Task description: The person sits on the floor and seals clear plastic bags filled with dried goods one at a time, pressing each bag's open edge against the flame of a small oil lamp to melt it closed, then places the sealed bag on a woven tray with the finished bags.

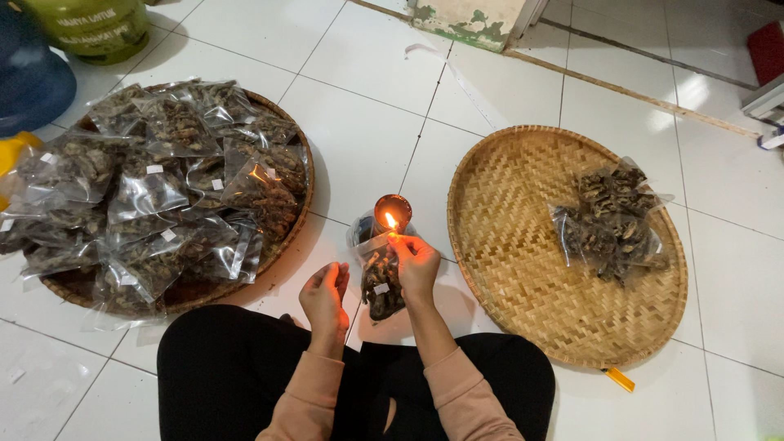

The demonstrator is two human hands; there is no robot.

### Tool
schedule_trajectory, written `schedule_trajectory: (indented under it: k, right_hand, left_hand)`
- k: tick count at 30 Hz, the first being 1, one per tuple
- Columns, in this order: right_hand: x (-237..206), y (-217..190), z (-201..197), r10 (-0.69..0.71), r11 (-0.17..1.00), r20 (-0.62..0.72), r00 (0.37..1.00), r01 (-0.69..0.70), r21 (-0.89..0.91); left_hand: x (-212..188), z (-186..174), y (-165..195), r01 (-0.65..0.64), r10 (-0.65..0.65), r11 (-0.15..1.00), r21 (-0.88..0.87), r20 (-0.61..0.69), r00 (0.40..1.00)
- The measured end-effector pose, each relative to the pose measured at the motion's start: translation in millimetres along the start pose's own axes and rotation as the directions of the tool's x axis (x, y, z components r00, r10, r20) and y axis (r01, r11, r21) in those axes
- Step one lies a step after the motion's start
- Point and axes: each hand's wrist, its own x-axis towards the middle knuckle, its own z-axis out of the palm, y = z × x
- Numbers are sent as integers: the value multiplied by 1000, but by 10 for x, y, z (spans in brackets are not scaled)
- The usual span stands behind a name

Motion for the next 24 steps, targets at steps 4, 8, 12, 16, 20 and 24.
schedule_trajectory:
  k: [4, 8, 12, 16, 20, 24]
  right_hand:
    - [35, 47, -19, 26, 999, 33, 999, -27, 32]
    - [67, 27, -39, 85, 995, 9, 996, -86, 41]
    - [62, -39, -38, 91, 993, 6, 996, -91, 71]
    - [45, -99, -48, 73, 996, 4, 997, -73, 60]
    - [55, -119, -74, 95, 995, -37, 995, -94, 34]
    - [100, -116, -110, 110, 992, -58, 992, -105, 74]
  left_hand:
    - [5, -9, 9, -10, 10, 1000, 18, 1, 1000]
    - [-2, 26, 0, 0, 0, 1000, -4, 9, 1000]
    - [-19, 72, 3, -12, 13, 1000, -23, 31, 999]
    - [-25, 104, 11, -13, 13, 1000, -9, 40, 999]
    - [-21, 140, -5, -9, 10, 1000, -16, 48, 999]
    - [-8, 212, -29, -6, 7, 1000, -19, 58, 998]
